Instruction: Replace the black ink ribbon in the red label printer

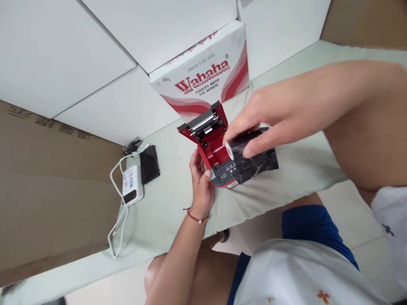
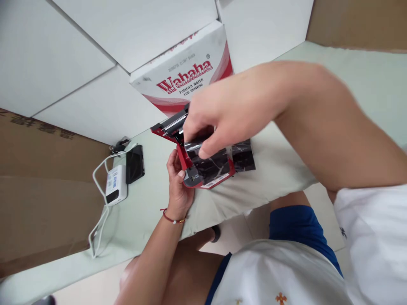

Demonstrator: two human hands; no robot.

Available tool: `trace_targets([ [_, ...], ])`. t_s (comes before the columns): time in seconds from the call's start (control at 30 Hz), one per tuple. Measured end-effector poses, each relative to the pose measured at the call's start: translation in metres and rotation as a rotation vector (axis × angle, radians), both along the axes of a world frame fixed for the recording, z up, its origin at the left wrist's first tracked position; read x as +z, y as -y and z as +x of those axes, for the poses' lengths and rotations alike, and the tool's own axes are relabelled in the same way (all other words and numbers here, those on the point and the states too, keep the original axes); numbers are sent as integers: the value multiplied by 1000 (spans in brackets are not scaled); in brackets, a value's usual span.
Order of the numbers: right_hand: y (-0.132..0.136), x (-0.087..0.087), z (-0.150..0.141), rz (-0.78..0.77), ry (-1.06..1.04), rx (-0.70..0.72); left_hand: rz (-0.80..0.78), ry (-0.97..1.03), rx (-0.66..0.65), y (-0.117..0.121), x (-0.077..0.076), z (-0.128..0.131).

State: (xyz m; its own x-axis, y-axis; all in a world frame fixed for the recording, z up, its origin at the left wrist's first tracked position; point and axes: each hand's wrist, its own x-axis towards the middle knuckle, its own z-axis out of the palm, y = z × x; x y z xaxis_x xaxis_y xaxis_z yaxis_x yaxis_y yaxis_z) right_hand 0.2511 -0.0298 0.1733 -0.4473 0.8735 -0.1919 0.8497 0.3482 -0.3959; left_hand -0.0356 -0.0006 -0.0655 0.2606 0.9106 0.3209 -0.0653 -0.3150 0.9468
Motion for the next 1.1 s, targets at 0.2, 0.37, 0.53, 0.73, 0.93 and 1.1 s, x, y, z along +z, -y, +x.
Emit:
trace_targets([
  [0.2,-58,-49,-58,-31,209,235,58,-32,27,6,0,0],
  [0.37,-65,-65,-70,-6,241,261,224,-156,167,20,9,1],
  [0.53,-63,-70,-70,-1,190,257,835,-467,156,39,27,3],
  [0.73,-58,-76,-69,39,189,241,1078,-612,277,50,35,2],
  [0.93,-50,-68,-70,-35,174,209,1066,-620,281,52,34,0],
  [1.1,-48,-63,-67,-5,184,223,1102,-620,273,51,35,1],
])
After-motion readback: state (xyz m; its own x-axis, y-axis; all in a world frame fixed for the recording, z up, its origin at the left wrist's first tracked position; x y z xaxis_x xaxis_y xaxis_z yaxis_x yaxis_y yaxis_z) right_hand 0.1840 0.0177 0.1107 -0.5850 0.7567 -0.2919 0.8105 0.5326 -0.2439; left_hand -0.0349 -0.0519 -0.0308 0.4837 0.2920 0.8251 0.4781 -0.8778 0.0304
